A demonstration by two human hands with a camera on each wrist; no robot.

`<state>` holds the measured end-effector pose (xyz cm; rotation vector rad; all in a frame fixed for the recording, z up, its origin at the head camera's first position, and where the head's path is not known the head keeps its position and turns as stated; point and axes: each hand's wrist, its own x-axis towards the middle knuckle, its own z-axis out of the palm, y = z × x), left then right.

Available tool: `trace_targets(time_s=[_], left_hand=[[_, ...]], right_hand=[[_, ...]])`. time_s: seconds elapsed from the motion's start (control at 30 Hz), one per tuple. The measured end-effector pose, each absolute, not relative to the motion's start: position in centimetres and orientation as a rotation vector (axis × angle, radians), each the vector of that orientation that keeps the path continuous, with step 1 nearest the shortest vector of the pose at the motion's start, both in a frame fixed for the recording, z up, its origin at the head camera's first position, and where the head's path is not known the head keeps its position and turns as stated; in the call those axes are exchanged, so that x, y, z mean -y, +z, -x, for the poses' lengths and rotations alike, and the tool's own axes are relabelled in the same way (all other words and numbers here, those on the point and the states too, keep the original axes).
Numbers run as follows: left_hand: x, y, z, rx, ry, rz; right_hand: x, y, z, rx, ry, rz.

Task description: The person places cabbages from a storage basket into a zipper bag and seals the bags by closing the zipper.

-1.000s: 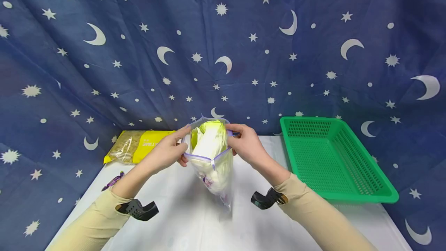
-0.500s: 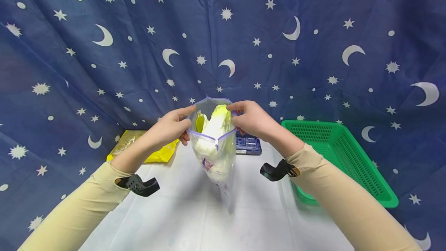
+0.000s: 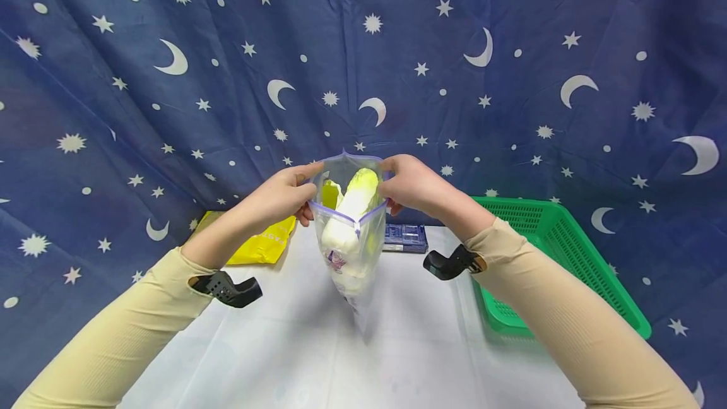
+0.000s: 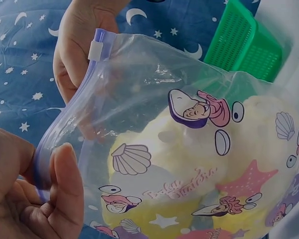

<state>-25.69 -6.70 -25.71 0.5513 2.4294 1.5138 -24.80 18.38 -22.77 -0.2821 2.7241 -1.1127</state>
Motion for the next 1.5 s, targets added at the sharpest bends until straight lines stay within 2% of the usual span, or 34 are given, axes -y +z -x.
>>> trace_targets(time_s=[0.4, 0.63, 0.8, 1.17, 1.5], left_hand=[[7.1, -25.4, 25.3, -2.510, 1.445, -0.548], [7.1, -27.4, 25.5, -2.523, 1.049, -0.535], [6.9, -28.8, 25.6, -2.519, 1.105, -0.571], [7.2, -26.6, 25.6, -2.522, 1.398, -0.572], [7.1, -27.0, 25.9, -2.456, 1.505, -0.545]], right_hand=[[-18.5, -23.0, 24.4, -2.670, -1.066, 0.307], [-18.2, -26.1, 25.1, -2.609, -1.008, 0.323], [-18.1, -27.5, 25.2, -2.627, -1.034, 0.313], [-18.7, -24.5, 24.7, -2.623, -1.202, 0.304], [-19.0, -24.1, 24.6, -2.660, -1.194, 0.308]])
